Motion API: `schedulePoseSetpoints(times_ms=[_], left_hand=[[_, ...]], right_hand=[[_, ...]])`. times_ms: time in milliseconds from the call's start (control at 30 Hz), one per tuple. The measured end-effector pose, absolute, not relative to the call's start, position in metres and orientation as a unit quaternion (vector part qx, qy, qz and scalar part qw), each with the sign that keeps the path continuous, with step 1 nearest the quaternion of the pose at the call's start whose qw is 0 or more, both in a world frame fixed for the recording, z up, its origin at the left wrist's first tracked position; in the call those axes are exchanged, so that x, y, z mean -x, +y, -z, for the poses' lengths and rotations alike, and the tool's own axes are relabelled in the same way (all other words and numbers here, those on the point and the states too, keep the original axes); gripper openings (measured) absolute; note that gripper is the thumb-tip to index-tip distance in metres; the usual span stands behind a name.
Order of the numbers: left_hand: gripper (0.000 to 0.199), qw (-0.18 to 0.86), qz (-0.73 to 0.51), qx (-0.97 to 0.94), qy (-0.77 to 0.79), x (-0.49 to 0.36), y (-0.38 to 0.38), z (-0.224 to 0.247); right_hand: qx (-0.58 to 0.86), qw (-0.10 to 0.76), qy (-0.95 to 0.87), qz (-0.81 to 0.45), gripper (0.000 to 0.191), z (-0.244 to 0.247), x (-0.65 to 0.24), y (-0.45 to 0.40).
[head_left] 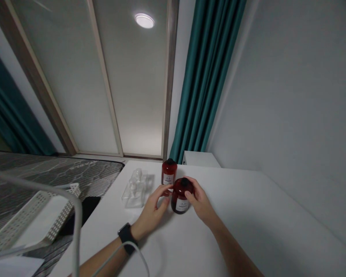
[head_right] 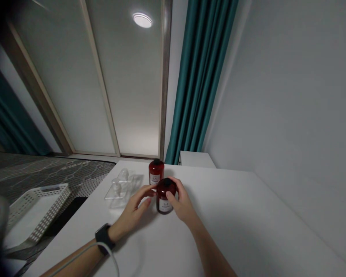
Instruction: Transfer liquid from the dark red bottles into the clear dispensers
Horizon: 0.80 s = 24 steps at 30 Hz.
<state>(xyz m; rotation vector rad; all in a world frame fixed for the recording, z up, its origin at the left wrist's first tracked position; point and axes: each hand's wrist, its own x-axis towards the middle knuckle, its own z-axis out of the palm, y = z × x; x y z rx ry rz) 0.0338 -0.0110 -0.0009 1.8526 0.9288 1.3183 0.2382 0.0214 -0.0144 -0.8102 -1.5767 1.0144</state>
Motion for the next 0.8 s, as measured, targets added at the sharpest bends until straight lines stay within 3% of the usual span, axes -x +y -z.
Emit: schedulePoseSetpoints(times_ms=[300, 567, 800], left_hand=[[0.033, 0.347, -0.495, -0.711, 0.358, -0.035, -0.012, -0.003], [0.045, 0.394, -0.462, -0.706, 0.365, -0.035, -0.012, 0.003], [0.044, 0.381, -0.460, -0.705, 0.383, -0.036, -0.008, 0.012]], right_hand=[[0.347, 0.535, -0.654, -0.407, 0.047, 0.018, -0.242, 0.026], [0.363, 0.547, -0.647, -0.388, 0.054, 0.011, -0.244, 0.043], [0.370, 0.556, -0.625, -0.404, 0.048, -0.001, -0.243, 0.073]])
